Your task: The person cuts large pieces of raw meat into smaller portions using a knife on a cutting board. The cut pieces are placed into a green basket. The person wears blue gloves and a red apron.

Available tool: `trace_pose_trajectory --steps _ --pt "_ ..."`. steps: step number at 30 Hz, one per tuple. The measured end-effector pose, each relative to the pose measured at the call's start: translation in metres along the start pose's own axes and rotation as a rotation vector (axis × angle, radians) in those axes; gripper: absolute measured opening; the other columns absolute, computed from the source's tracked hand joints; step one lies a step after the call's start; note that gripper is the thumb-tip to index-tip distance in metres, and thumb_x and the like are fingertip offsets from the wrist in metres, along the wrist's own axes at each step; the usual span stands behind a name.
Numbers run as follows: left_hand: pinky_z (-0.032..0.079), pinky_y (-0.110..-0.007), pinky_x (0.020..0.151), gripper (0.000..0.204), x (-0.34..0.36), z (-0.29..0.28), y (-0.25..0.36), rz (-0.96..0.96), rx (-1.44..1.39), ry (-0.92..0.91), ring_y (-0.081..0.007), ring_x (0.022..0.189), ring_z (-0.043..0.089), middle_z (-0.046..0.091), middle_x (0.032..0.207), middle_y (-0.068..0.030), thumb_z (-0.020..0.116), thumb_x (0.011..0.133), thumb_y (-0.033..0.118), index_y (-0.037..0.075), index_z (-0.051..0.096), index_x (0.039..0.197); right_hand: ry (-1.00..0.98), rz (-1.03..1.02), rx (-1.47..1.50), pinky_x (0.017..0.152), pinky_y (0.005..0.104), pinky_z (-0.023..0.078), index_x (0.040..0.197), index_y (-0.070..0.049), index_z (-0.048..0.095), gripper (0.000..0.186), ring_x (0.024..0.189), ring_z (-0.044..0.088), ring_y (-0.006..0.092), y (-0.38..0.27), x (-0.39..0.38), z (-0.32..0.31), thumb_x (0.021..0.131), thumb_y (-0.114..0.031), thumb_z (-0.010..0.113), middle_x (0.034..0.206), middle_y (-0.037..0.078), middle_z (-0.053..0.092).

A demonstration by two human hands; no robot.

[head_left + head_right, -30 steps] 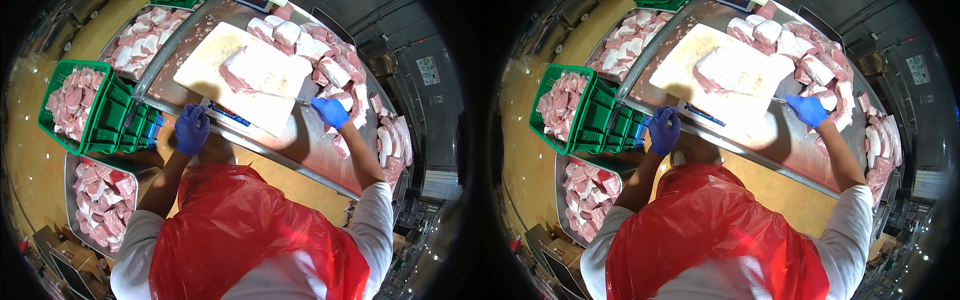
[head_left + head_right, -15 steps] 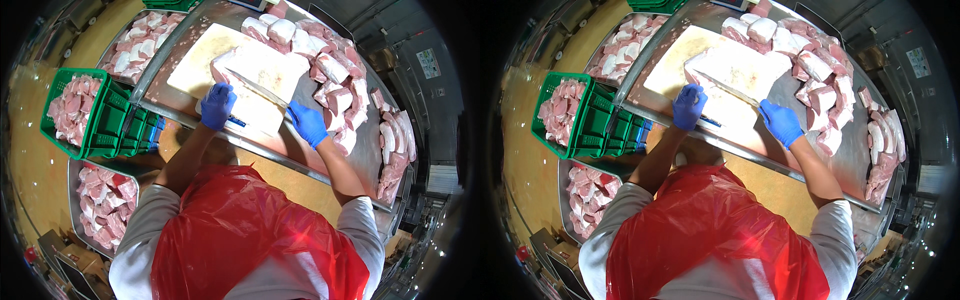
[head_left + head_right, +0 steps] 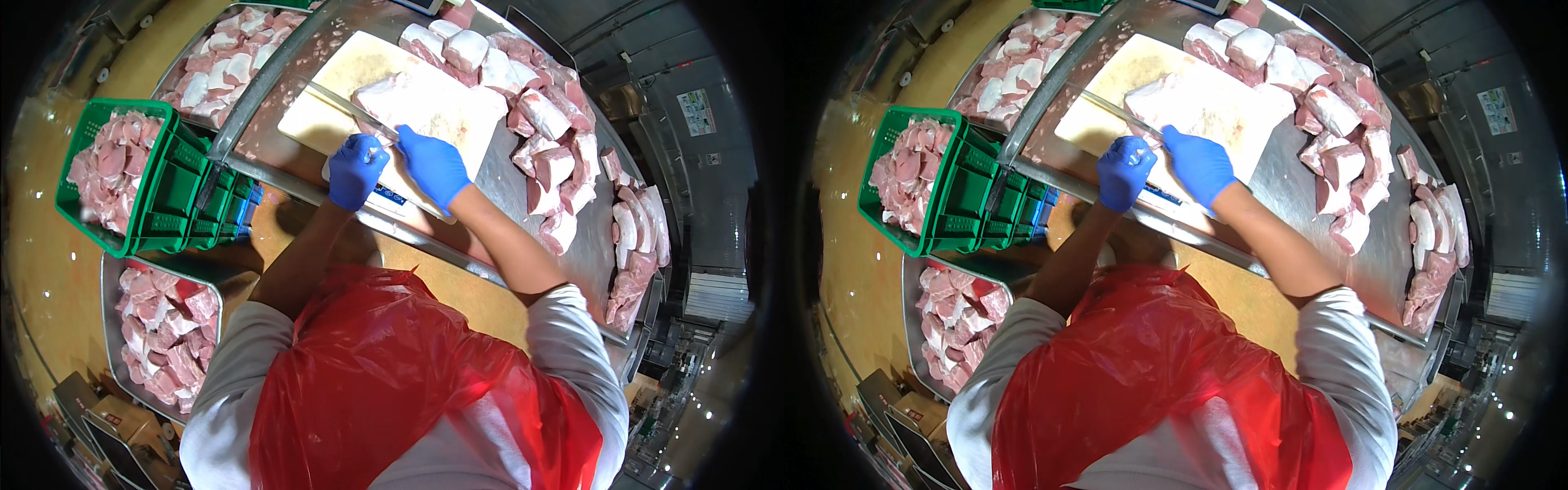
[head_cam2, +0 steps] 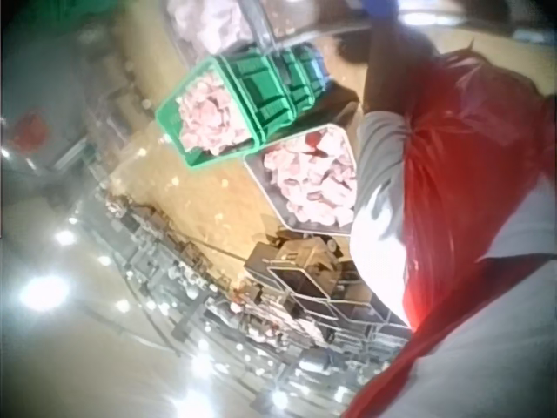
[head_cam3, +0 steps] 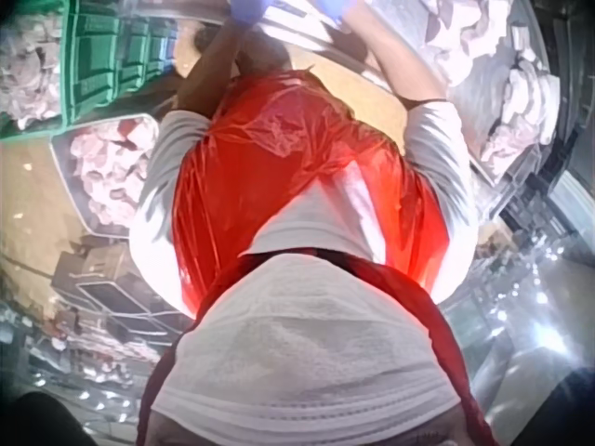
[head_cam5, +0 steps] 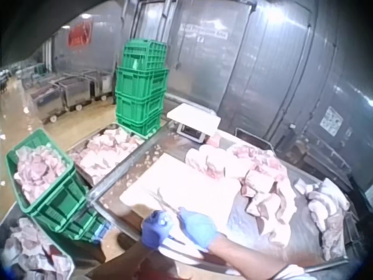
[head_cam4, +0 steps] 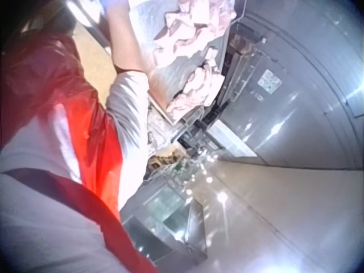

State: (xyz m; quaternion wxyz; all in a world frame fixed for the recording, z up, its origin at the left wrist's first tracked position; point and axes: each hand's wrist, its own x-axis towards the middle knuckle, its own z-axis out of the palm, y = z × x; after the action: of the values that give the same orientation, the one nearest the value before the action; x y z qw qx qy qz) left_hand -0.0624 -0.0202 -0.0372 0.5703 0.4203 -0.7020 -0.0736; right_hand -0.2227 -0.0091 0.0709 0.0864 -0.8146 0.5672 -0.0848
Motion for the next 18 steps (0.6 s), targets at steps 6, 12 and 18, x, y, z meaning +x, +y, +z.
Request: trace_pose_trajectory --steps 6,12,18 --pt "0.052 -0.039 0.062 0.009 0.004 -0.026 -0.014 -0.246 0.0 0.062 -0.0287 0.066 0.064 0.065 0.075 -0.0078 0.072 0.075 0.006 0.011 0.065 0.076 -0.233 0.037 -0.285 0.059 0.0525 0.051 0.114 -0.011 0.051 0.018 0.069 0.065 0.0443 0.094 -0.109 -0.041 0.099 -0.022 0.054 0.077 0.023 0.065" --pt "0.051 -0.038 0.061 0.007 0.004 -0.06 -0.014 -0.43 -0.063 0.07 -0.0282 0.064 0.062 0.063 0.069 -0.0082 0.07 0.072 0.008 0.011 0.064 0.071 -0.138 0.081 -0.206 0.063 0.0511 0.054 0.114 -0.011 0.052 0.021 0.074 0.068 0.042 0.045 -0.12 -0.049 0.095 -0.017 0.057 0.083 0.022 0.068" --pt "0.05 -0.037 0.061 0.006 0.001 -0.059 -0.018 -0.308 -0.018 -0.03 -0.0255 0.063 0.061 0.065 0.073 -0.0077 0.07 0.074 0.007 0.01 0.065 0.076 -0.025 0.085 -0.051 0.072 0.0525 0.054 0.116 -0.007 0.056 0.022 0.08 0.068 0.0437 -0.024 -0.012 0.003 0.099 -0.019 0.049 0.091 0.024 0.07"
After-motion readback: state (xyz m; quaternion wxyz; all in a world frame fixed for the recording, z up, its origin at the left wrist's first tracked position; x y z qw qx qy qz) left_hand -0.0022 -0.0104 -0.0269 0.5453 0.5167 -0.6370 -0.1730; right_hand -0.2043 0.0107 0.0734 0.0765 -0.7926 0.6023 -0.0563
